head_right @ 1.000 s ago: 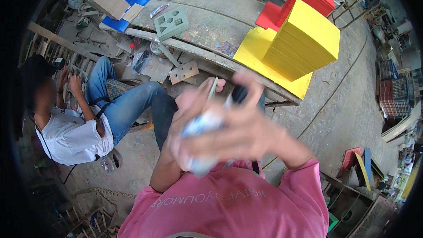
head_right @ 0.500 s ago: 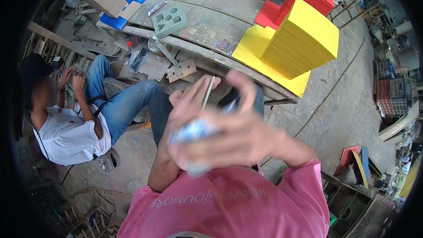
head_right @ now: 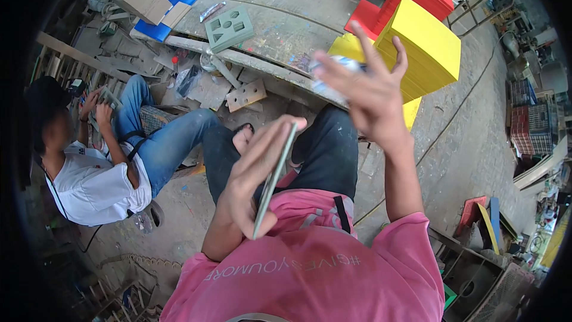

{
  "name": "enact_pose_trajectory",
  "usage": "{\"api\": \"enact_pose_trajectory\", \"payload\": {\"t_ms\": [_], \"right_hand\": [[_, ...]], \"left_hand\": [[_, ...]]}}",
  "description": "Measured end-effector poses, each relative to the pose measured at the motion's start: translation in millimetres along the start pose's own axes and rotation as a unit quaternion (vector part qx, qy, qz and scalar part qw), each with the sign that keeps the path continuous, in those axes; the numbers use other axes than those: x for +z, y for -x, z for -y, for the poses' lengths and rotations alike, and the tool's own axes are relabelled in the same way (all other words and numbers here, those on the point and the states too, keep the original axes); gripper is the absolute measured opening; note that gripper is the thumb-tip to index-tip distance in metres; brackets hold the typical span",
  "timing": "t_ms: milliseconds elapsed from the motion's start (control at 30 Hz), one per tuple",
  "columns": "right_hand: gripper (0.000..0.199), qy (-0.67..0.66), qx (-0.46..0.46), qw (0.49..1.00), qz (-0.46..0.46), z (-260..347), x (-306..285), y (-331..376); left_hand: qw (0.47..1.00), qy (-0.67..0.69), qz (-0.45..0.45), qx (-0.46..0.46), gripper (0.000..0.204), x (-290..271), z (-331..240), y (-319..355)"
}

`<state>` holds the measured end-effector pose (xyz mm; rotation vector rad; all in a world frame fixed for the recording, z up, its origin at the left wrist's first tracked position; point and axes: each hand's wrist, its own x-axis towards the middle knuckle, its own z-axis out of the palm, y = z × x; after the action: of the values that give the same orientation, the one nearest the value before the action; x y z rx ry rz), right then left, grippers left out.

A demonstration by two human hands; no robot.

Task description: The person sits on the floor and sands a light green wooden block with geometric cutouts using a sanding sponge. They hold the block in their left hand and rub the edges and surfaces with the sponge in their right hand, flipping the block to work on different sides.

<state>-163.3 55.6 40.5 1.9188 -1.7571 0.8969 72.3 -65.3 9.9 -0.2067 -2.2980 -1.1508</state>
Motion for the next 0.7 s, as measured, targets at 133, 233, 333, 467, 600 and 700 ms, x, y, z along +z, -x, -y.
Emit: {"api": "enact_pose_trajectory", "payload": {"t_ms": [133, 233, 333, 467, 600, 700], "right_hand": [[0.052, -0.442, 0.185, 0.850, -0.217, 19, 17, 25], [0.082, -0.531, 0.295, 0.766, -0.213, 56, 22, 29], [0.088, -0.574, 0.252, 0.744, -0.229, 84, 16, 34], [0.072, -0.509, 0.015, 0.855, -0.101, 94, -3, 38], [0.050, -0.487, -0.139, 0.860, -0.060, 101, 4, 23], [0.051, -0.450, -0.137, 0.883, -0.001, 76, 8, 25]], "left_hand": [[1.000, -0.001, -0.013, 0.005, 0.121, 6, 3, -7], [1.000, 0.014, -0.011, -0.005, 0.118, 11, 1, -8], [0.999, 0.030, -0.019, -0.009, 0.123, 11, 2, -7], [1.000, -0.003, -0.014, -0.028, 0.126, 9, 4, -5], [0.999, 0.027, -0.015, -0.044, 0.126, 9, -2, -8], [0.998, 0.046, -0.011, -0.030, 0.126, 10, -2, -6]]}}
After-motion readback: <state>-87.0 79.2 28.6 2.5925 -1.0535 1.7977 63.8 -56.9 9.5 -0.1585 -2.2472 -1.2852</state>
